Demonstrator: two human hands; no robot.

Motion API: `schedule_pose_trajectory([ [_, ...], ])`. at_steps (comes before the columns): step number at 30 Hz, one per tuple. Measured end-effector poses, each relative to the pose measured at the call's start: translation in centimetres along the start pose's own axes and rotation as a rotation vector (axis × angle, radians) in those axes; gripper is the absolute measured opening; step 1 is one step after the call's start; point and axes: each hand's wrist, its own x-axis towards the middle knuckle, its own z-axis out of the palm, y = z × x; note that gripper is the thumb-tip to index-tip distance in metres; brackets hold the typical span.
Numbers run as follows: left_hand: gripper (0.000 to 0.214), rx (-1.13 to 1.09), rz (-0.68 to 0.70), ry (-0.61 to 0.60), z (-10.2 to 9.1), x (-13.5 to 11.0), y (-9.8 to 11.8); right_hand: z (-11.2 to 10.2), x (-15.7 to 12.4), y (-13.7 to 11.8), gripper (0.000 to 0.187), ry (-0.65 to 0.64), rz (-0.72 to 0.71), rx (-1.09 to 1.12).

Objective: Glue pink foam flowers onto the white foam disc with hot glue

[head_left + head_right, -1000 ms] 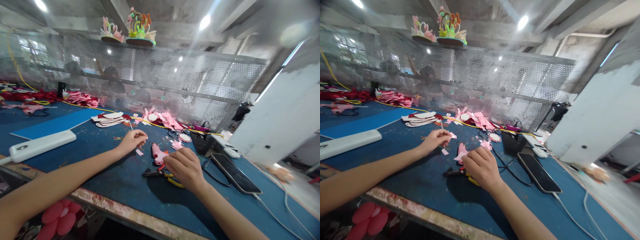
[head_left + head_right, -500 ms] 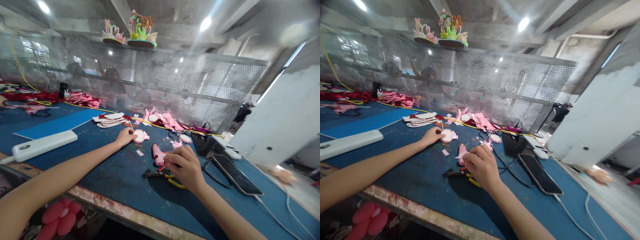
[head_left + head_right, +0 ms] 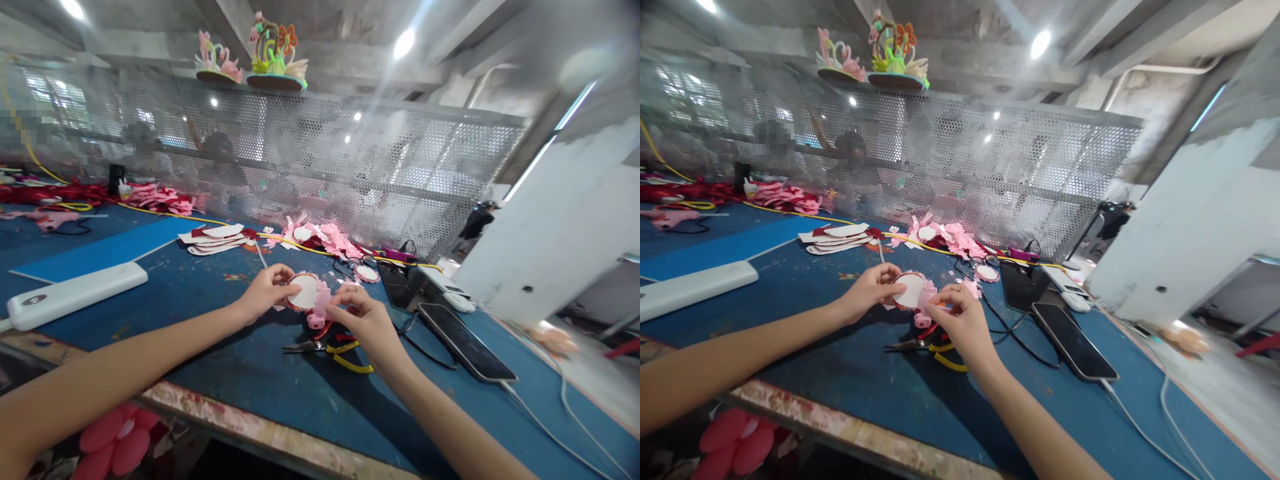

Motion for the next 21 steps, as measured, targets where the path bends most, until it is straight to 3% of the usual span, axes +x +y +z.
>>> schedule_pose_trajectory([
  [5, 0.032, 0.005, -0.012, -0.023, 0.19, -0.29, 0.33, 0.04, -0.05, 0.19, 0.017, 0.013, 0.083, -0.019],
  [21, 0.031, 0.002, 0.019, -0.087, 0.64, -0.82, 0.72, 0.13, -0.30, -0.20, 0.014, 0.065, 0.125, -0.081],
])
